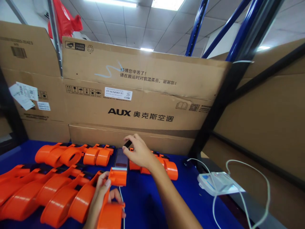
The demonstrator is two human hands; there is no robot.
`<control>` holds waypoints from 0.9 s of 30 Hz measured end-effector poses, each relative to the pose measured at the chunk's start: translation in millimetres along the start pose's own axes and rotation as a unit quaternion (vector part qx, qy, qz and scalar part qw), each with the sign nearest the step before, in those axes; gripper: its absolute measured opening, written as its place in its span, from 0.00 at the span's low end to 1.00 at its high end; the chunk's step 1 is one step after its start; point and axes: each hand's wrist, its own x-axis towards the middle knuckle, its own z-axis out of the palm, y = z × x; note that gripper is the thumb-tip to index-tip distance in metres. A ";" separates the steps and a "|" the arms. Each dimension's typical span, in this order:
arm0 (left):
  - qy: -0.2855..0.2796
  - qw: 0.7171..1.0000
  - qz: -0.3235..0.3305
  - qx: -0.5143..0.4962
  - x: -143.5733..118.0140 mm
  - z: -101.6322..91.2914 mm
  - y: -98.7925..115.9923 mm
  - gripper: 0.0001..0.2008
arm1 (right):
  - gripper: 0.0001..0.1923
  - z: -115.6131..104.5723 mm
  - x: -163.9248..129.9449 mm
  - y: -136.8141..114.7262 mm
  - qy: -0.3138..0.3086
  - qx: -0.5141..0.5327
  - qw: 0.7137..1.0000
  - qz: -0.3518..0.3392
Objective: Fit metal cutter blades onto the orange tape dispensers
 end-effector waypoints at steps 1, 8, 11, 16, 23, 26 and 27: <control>0.000 1.000 0.003 -0.007 1.0 1.3 2.2 0.31 | 0.12 -5.5 -9.7 -2.2 0.022 0.059 0.998 0.001; -0.010 0.999 0.014 -0.030 7.0 3.3 13.4 0.28 | 0.17 4.5 -64.2 -27.6 0.108 0.200 0.974 -0.023; -0.005 1.000 0.022 -0.019 9.4 0.3 11.2 0.28 | 0.18 19.4 -75.7 -32.2 0.130 0.174 0.975 -0.035; 0.015 0.999 0.042 0.026 14.4 -5.0 5.4 0.30 | 0.20 38.5 -87.5 -25.0 0.169 0.173 0.969 -0.059; 0.009 0.996 0.066 0.054 13.7 -6.0 1.5 0.31 | 0.13 42.3 -92.3 -27.1 0.180 0.160 0.969 -0.048; 0.001 0.995 0.068 0.066 10.0 -4.8 1.1 0.31 | 0.14 39.9 -93.2 -29.9 0.186 0.144 0.970 -0.063; 0.001 0.995 0.066 0.074 8.6 -4.3 1.3 0.32 | 0.14 39.0 -93.5 -30.3 0.187 0.141 0.970 -0.068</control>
